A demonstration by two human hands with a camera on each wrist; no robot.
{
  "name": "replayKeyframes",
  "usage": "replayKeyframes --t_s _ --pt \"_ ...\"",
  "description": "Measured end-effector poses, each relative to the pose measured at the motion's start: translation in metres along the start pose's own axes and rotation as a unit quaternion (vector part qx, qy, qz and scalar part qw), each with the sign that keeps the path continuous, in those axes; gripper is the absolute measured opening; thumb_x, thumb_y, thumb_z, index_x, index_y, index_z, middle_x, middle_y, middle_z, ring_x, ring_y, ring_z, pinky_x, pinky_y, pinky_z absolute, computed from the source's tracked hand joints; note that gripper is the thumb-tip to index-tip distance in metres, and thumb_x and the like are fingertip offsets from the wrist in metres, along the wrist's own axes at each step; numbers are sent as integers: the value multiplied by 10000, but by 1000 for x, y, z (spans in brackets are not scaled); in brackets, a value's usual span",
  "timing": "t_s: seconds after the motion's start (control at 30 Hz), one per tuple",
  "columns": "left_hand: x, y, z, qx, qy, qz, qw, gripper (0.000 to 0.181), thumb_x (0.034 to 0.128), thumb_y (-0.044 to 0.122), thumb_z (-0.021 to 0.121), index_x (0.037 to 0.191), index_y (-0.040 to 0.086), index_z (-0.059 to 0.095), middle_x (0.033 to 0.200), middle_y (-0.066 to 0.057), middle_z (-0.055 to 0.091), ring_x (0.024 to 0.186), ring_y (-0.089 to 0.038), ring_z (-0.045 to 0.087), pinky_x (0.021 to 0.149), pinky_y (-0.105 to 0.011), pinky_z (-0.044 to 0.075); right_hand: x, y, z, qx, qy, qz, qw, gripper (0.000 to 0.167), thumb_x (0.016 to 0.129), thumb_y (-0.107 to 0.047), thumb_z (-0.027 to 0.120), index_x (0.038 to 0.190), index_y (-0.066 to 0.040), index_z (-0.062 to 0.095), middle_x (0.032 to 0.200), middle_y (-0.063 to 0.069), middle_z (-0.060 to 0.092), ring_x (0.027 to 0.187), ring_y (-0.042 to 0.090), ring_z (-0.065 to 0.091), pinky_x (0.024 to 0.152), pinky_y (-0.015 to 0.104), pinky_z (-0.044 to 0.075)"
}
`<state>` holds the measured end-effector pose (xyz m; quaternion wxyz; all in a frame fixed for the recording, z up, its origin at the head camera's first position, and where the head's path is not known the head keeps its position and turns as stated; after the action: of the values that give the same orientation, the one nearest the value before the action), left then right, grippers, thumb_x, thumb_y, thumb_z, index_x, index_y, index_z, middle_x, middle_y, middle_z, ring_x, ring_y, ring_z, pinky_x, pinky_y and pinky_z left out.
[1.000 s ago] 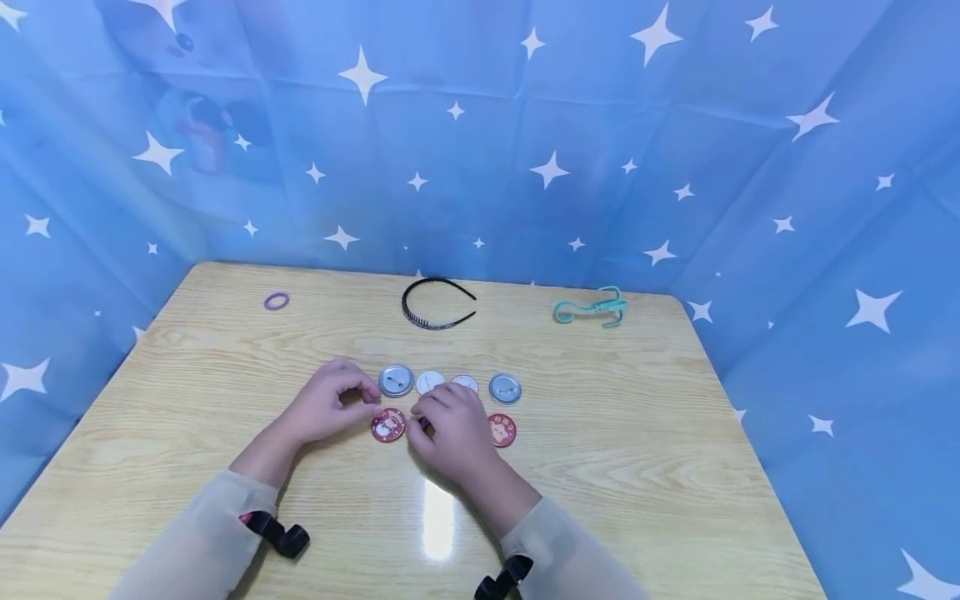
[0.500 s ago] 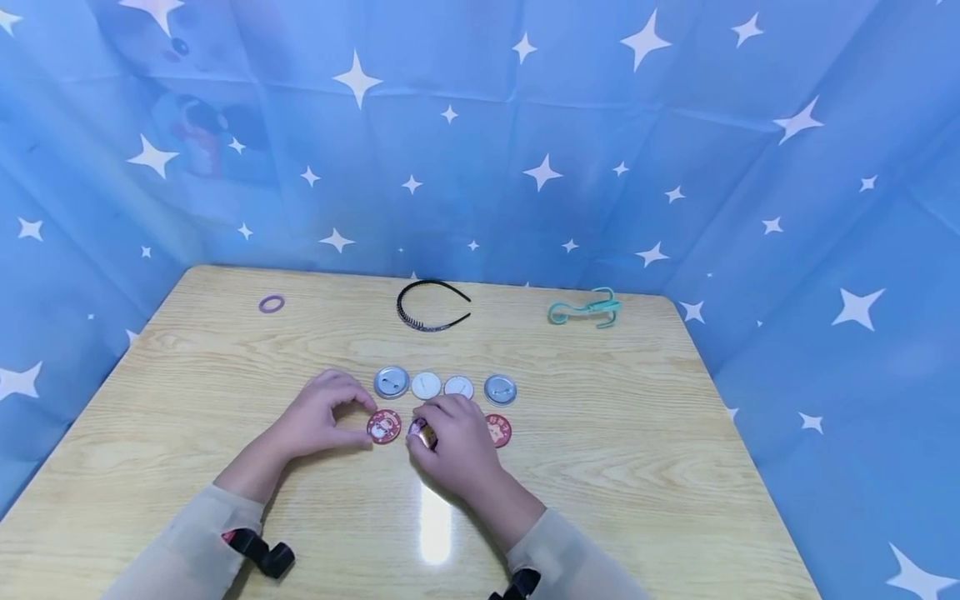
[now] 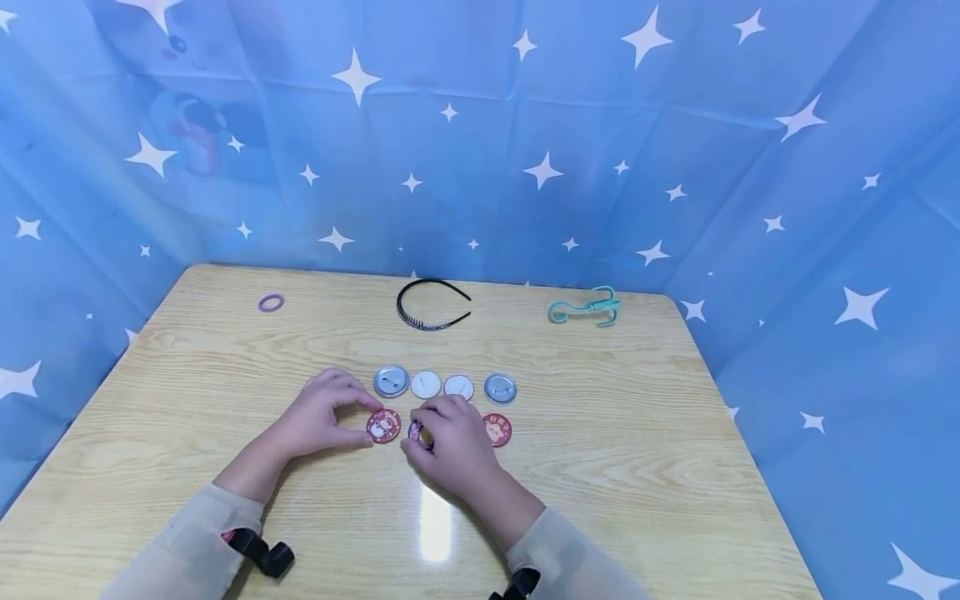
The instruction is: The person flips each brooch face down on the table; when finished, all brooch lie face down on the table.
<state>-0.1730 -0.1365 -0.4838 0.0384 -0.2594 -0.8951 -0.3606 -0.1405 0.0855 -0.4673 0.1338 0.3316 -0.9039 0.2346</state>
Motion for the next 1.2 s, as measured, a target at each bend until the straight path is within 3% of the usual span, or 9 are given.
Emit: replayKeyframes --t_s 0.4,0.57,0.93,1.2 --pt "1 4 5 39 -230 -88 9997 412 737 359 975 1111 324 806 1155 122 695 1247 -211 508 1110 -564 314 -1 1 1 146 -24 159 9998 334 909 -345 833 1178 -148 820 1173 7 695 1111 240 590 1010 456 467" --pt "0 8 3 -55 -222 -72 9997 338 740 322 956 1035 325 791 1120 148 685 1229 -214 504 1108 -578 300 0 0 3 207 20 219 9995 264 910 -346 834 1131 -200 834 1154 -10 683 1091 222 576 976 440 464" --pt "-1 8 2 7 -173 -87 9998 377 725 350 959 1062 335 792 1139 139 684 1246 -218 498 1124 -593 283 4 -4 7 211 169 323 9991 240 925 -416 829 1075 -230 846 1125 -28 690 1080 219 575 948 443 470" --pt "1 8 3 -100 -136 -53 9998 378 732 381 977 1045 363 765 1153 162 691 1250 -213 494 1121 -586 264 7 -1 11 460 -61 853 9953 263 913 -421 848 1081 -219 837 1147 -43 706 1126 211 560 995 463 442"
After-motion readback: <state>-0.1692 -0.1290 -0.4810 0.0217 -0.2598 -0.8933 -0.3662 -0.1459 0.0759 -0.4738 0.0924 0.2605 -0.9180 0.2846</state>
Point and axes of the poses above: each hand's wrist, its own x-axis towards the middle knuckle, its own z-axis out of the palm, y = z × x, the point moved 6 cm from there along x, towards the middle knuckle
